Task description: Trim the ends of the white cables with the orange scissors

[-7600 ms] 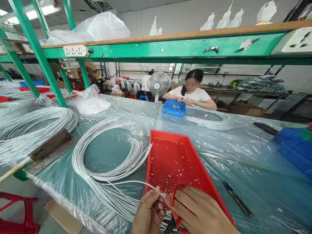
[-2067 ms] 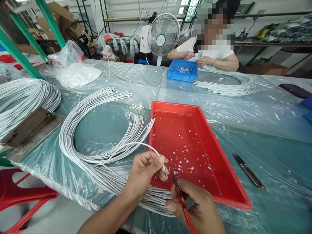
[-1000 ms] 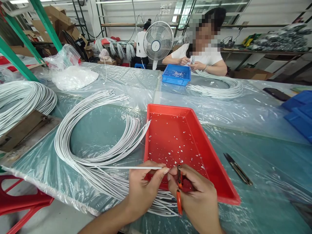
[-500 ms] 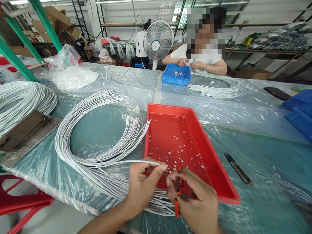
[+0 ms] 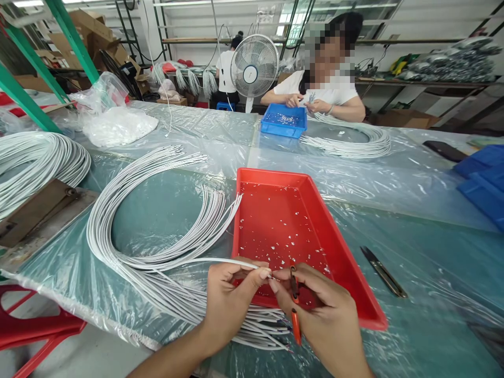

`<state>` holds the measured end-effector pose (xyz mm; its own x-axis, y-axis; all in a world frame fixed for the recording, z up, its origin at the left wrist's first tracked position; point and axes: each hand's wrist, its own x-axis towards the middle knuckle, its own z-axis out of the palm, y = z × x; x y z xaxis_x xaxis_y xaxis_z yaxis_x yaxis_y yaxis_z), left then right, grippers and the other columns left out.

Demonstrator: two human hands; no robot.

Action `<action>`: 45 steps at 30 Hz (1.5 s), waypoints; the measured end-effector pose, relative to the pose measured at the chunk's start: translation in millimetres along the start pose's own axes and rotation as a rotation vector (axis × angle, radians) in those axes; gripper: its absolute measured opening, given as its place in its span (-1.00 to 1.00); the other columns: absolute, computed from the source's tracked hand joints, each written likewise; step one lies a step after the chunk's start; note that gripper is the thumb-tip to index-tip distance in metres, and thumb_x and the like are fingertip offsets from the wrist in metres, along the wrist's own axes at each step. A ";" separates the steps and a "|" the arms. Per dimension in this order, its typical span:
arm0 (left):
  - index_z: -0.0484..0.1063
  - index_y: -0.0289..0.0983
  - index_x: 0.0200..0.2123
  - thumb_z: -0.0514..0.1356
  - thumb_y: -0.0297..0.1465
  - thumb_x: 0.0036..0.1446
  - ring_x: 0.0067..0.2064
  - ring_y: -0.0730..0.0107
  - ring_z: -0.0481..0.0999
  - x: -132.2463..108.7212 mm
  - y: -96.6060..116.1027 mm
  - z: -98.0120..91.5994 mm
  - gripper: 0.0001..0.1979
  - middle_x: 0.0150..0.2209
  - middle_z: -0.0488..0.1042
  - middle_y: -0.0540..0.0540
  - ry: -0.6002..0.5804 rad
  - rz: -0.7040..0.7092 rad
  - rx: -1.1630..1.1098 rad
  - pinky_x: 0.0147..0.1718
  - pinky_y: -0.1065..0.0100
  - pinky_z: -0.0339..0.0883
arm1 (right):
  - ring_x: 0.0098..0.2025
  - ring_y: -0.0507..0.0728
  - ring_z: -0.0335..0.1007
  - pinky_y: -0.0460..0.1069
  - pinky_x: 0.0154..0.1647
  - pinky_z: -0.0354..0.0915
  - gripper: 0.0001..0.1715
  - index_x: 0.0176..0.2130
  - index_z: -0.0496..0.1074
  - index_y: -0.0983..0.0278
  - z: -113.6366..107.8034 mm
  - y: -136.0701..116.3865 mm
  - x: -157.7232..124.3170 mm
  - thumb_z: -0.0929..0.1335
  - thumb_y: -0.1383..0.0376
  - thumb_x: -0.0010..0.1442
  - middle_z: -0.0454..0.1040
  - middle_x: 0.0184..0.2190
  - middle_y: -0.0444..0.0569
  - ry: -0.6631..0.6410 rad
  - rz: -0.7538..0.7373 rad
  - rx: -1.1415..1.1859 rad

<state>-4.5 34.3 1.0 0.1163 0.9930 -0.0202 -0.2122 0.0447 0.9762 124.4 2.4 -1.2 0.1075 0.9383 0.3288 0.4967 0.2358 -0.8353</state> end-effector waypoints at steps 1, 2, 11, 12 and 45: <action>0.54 -0.32 -0.50 0.26 -0.45 -0.05 -0.44 0.41 0.52 0.3 0.1 -0.3 -0.94 -0.50 0.58 -0.05 -0.007 -0.003 -0.003 -0.42 0.48 0.39 | -0.54 0.01 0.23 -0.13 -0.52 0.20 -0.92 -0.47 0.38 0.26 0.2 -0.9 0.7 0.36 0.43 0.00 0.31 -0.59 -0.16 -0.006 0.033 0.018; 0.55 -0.32 -0.49 0.26 -0.45 -0.04 -0.43 0.40 0.52 0.9 0.1 -0.9 -0.93 -0.49 0.58 -0.05 -0.017 -0.006 -0.009 -0.41 0.47 0.39 | -0.55 0.01 0.22 -0.13 -0.53 0.18 -0.90 -0.51 0.36 0.26 0.2 -1.6 1.5 0.36 0.42 0.01 0.29 -0.60 -0.17 -0.018 0.071 0.045; 0.51 -0.35 -0.54 0.27 -0.40 -0.04 -0.55 0.53 0.42 10.9 -4.0 -3.6 -0.87 -0.64 0.48 0.00 -0.121 -0.192 -0.196 -0.48 0.52 0.29 | -0.63 -0.04 0.05 -0.14 -0.62 0.03 -0.87 -0.54 0.41 0.30 -5.2 9.5 10.3 0.39 0.29 -0.04 0.22 -0.70 -0.22 -0.221 0.467 0.468; 0.52 -0.35 -0.52 0.27 -0.39 -0.04 -0.53 0.52 0.43 11.1 -4.7 -3.4 -0.87 -0.62 0.49 -0.01 -0.135 -0.207 -0.216 -0.46 0.51 0.30 | -0.63 -0.05 0.05 -0.14 -0.62 0.03 -0.87 -0.54 0.41 0.29 -5.6 11.8 10.0 0.40 0.27 -0.04 0.22 -0.70 -0.22 -0.201 0.494 0.489; 0.57 -0.29 -0.37 0.25 -0.42 0.00 -0.52 0.57 0.42 4.9 -9.7 0.8 -0.89 -0.54 0.52 -0.02 -0.234 -0.198 -0.422 -0.45 0.52 0.30 | -0.69 -0.07 0.05 -0.14 -0.63 0.08 -0.65 -0.65 0.28 0.30 0.7 10.9 0.1 0.41 0.19 -0.02 0.12 -0.79 -0.25 -0.181 0.622 0.929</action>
<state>-1.0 38.7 -8.4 0.3974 0.9122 -0.0997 -0.5310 0.3172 0.7858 129.2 5.2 -10.6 -0.0510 0.9632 -0.2638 -0.4401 -0.2588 -0.8599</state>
